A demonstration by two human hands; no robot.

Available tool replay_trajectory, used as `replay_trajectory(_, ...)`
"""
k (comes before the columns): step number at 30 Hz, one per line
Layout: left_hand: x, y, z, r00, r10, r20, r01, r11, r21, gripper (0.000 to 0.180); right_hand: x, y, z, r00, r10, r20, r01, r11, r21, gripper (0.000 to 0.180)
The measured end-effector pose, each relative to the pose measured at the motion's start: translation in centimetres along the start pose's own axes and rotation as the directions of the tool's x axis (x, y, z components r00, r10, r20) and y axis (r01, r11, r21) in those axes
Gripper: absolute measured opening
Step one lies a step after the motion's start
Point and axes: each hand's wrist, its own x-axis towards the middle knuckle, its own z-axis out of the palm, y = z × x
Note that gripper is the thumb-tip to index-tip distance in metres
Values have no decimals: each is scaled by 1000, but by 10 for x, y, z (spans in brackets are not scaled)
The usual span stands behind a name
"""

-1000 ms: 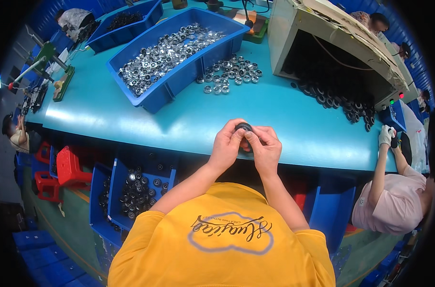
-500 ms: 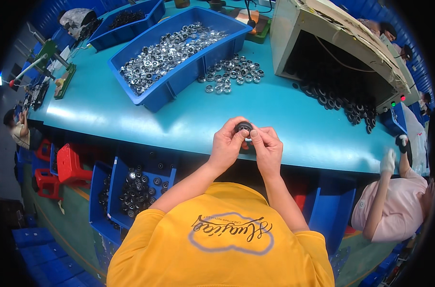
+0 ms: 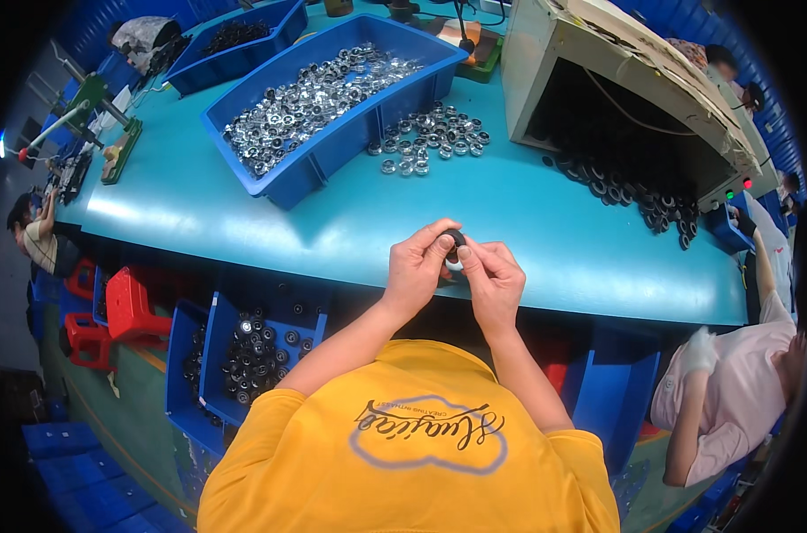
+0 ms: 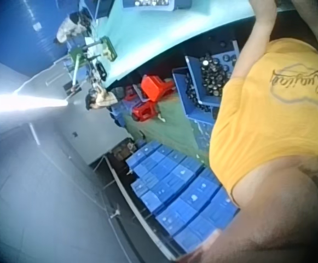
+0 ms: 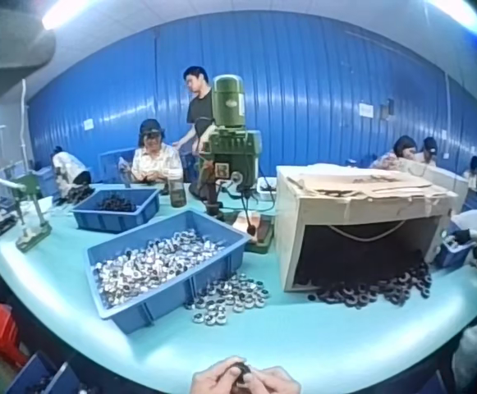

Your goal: Assembling metal components into rubber housings by hand in a factory setting.

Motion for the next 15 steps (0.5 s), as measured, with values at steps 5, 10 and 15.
replay_trajectory(5,4,5,-6,986,-145,80,142,989,45,36,8,5,-2,987,156,51,-160,981,113,24)
replay_trajectory(10,-1,5,-3,970,-106,219,104,994,18,59,17,6,-11,937,308,166,-346,885,311,28)
replay_trajectory(15,-3,6,3,986,-25,167,-10,979,202,61,17,9,-13,953,262,153,-296,914,279,26)
